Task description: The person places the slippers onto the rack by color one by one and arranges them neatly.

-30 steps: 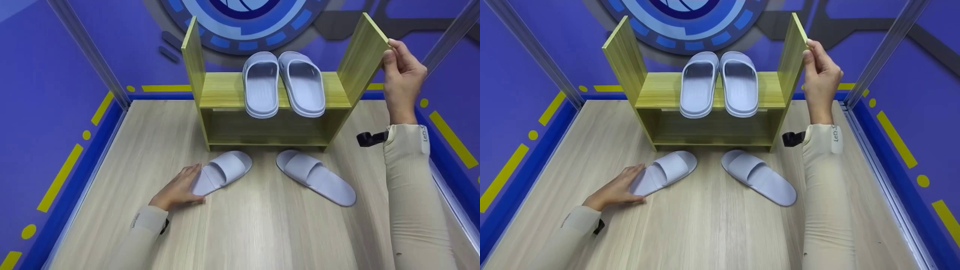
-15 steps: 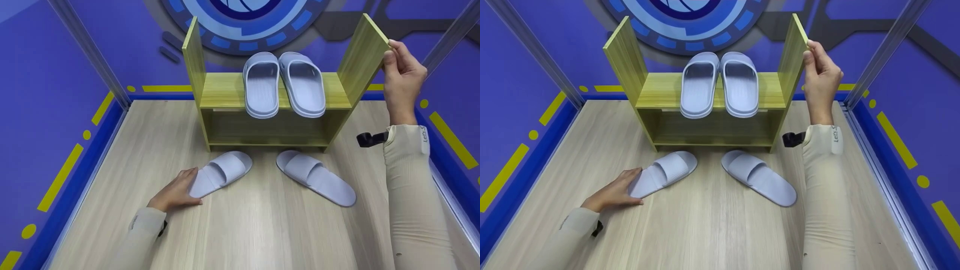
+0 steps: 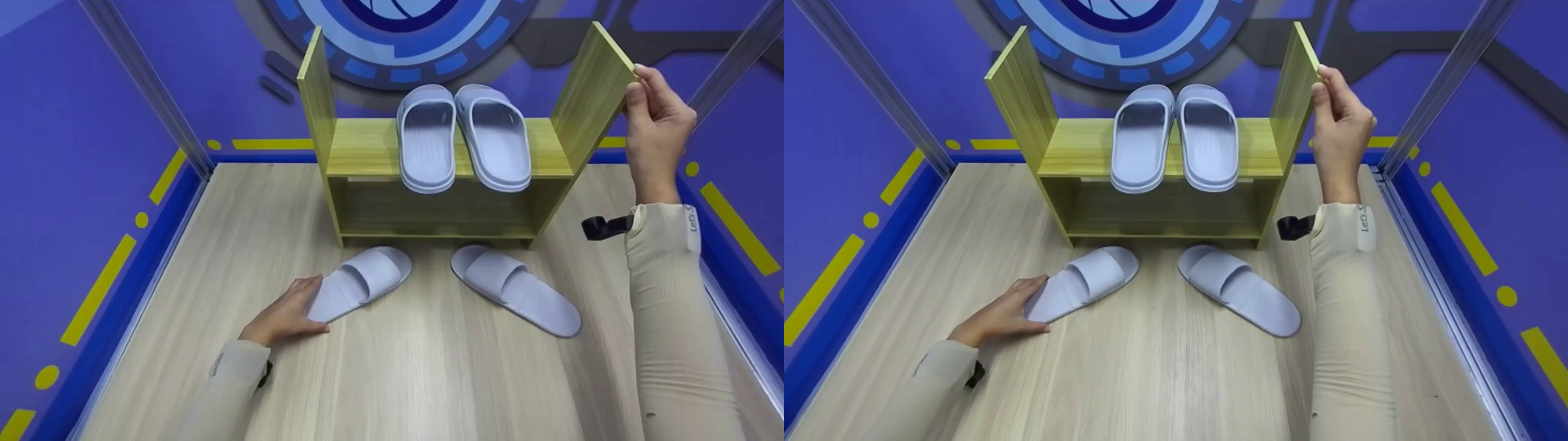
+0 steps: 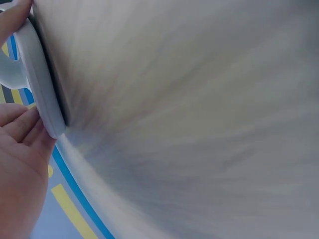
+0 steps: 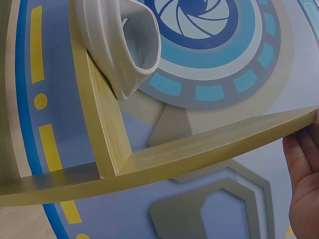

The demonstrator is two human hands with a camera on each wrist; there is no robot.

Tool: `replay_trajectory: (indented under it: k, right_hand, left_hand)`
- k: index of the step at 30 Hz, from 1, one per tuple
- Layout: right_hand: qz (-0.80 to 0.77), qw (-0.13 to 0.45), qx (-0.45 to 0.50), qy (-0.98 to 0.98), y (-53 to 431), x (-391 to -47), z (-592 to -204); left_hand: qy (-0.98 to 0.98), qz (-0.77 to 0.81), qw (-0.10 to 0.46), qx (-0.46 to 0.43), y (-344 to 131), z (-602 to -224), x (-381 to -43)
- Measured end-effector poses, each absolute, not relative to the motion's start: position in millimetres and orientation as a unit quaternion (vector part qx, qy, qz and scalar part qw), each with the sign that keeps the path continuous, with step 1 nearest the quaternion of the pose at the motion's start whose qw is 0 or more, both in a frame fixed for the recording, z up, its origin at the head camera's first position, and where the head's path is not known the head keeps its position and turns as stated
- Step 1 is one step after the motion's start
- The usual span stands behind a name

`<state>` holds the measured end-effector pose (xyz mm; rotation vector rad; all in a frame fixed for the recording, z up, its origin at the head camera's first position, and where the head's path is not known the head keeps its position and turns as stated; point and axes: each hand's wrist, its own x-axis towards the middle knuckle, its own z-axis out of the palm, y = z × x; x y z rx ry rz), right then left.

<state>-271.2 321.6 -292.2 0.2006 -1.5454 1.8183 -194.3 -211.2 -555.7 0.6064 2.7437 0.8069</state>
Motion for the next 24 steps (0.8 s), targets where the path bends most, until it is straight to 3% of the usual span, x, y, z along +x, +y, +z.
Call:
replay_trajectory:
  k: [16, 24]
  right_hand:
    - [0.705, 0.361, 0.073, -0.607, 321.5, -271.0, -291.3]
    - [0.705, 0.362, 0.071, -0.605, 321.1, -270.5, -291.4]
  left_hand:
    - [0.923, 0.295, 0.05, 0.244, -215.2, -557.7, -196.3]
    - [0.922, 0.298, 0.05, 0.243, -215.0, -557.5, -196.2]
